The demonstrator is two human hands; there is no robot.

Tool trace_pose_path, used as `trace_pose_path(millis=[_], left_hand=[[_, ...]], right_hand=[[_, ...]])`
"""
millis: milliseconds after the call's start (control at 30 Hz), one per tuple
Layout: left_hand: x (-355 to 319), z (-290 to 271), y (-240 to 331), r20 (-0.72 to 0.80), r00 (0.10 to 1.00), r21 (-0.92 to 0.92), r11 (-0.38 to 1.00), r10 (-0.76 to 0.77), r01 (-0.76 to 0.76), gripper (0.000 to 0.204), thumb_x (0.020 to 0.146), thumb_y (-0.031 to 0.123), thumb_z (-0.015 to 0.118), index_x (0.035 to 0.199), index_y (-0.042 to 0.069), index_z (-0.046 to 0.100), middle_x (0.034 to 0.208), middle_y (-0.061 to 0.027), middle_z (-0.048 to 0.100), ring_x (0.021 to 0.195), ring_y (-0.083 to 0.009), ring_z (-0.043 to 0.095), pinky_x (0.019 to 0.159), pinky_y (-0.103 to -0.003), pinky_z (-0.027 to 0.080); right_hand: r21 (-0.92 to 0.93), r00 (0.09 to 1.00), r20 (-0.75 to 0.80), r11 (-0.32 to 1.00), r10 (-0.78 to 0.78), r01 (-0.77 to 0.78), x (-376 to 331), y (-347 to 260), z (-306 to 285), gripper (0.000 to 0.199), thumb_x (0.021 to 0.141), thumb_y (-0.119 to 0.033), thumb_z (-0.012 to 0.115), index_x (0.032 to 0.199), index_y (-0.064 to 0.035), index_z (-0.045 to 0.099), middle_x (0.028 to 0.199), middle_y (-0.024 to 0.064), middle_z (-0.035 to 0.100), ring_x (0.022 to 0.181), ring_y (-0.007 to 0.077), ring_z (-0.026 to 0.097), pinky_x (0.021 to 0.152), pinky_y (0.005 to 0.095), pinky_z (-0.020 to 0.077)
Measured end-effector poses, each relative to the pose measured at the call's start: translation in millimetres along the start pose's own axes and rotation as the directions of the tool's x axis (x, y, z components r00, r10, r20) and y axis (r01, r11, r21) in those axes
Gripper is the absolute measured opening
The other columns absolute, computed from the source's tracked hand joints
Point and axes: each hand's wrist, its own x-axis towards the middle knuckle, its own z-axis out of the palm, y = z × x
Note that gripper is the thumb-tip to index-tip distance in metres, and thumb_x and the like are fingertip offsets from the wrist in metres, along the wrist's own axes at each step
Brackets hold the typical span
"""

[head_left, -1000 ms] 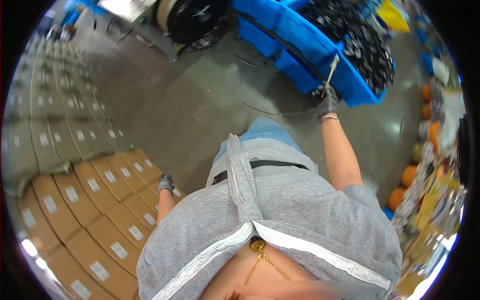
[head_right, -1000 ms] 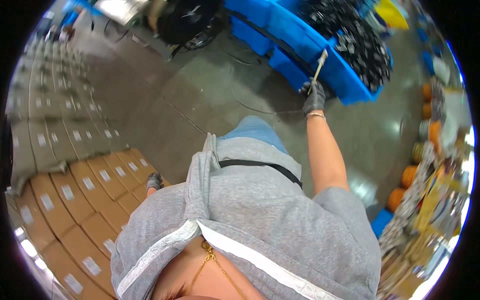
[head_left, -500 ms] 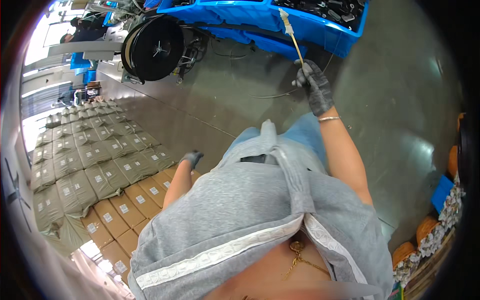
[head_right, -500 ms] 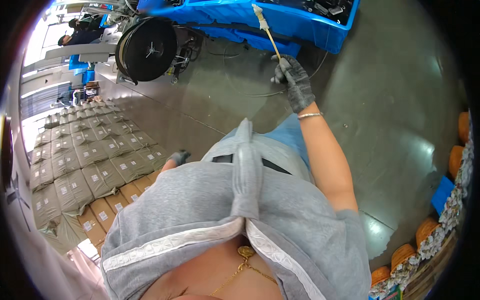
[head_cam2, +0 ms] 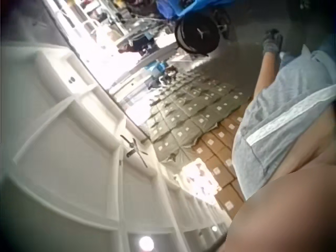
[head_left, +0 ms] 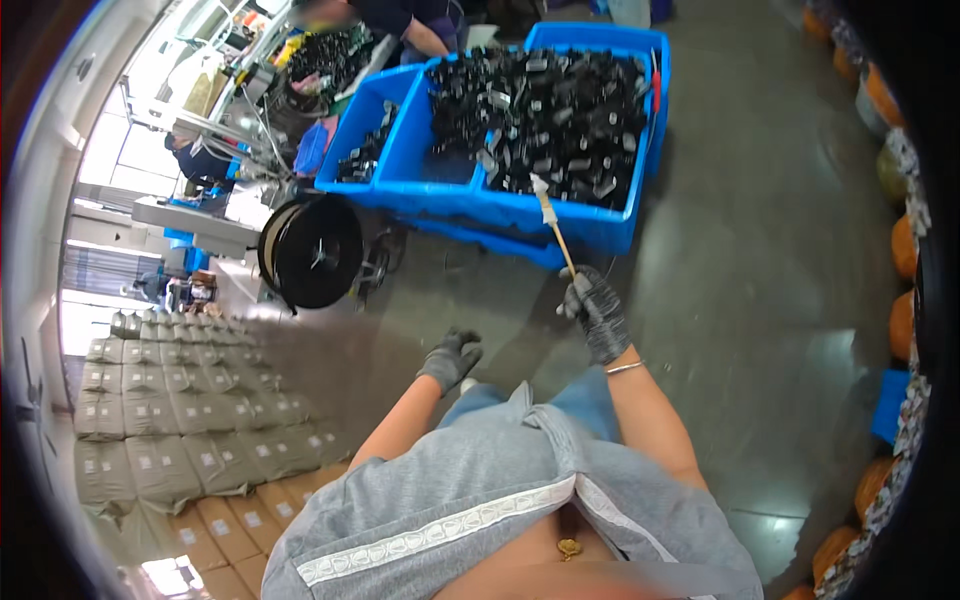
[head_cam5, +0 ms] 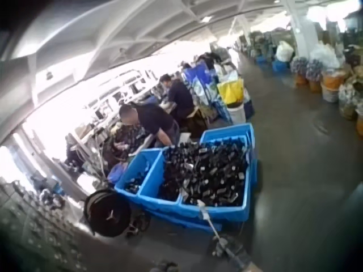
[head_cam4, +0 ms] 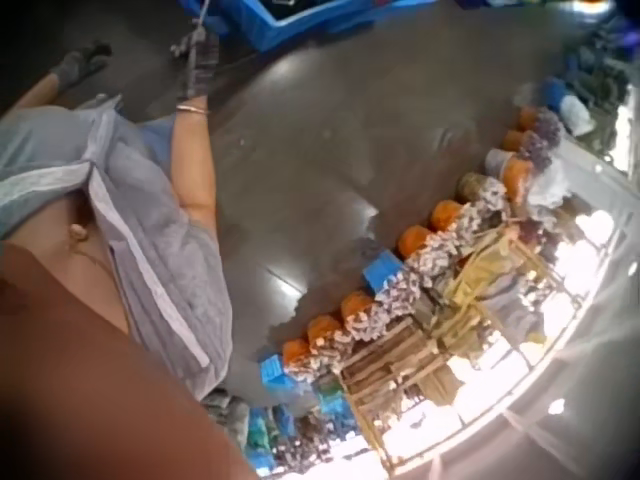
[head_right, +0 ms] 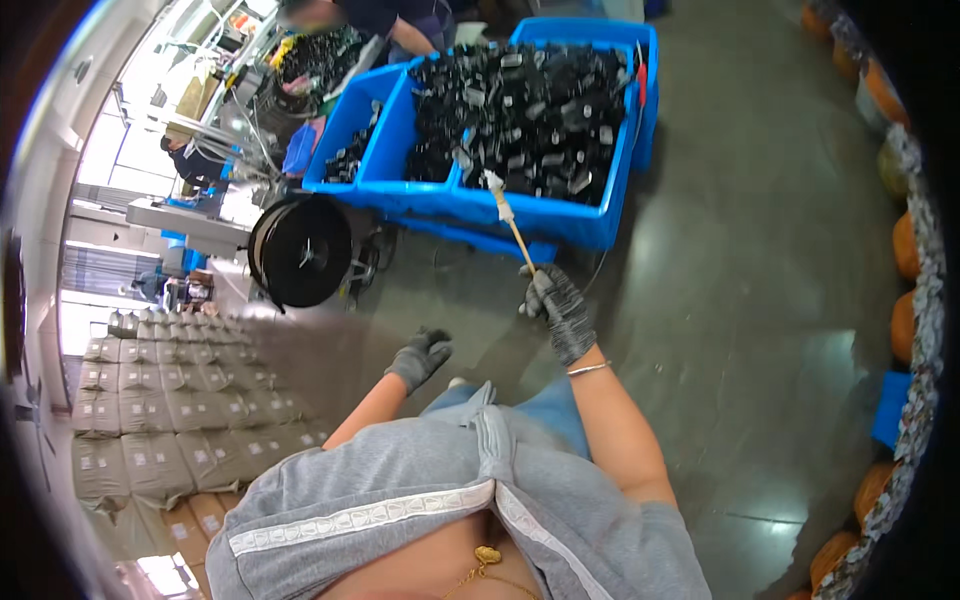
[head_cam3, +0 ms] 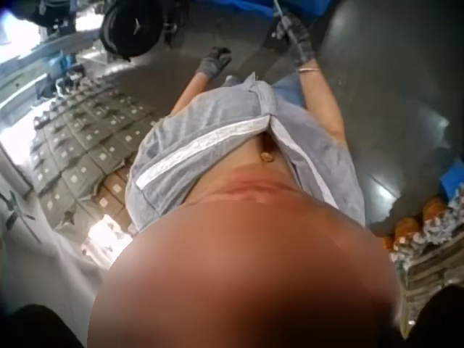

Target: Applying a liquid to small black plastic components using a hand-held brush.

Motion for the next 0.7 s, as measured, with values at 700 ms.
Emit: trace_pose_path(millis=[700], left_hand=[[94, -62, -409, -0.22, 0.858, -0.64, 0.732, -0.464, 0.232, 0.03, 0.081, 0.018, 0.069, 0.108, 0.004, 0.066, 0.099, -0.0157, 0.069, 0.091, -0.0278, 0.066, 0.085, -0.037, 0.05]], right_hand=[[-0.118, 0.981, -0.174, 0.987, 0.087, -0.109, 227, 156, 194, 0.026, 0.098, -0.022, 0.055, 0.113, -0.0012, 0.057, 0.066, -0.002, 0.041, 0.06, 0.0116, 0.047, 0.066, 0.0307, 0.0523]])
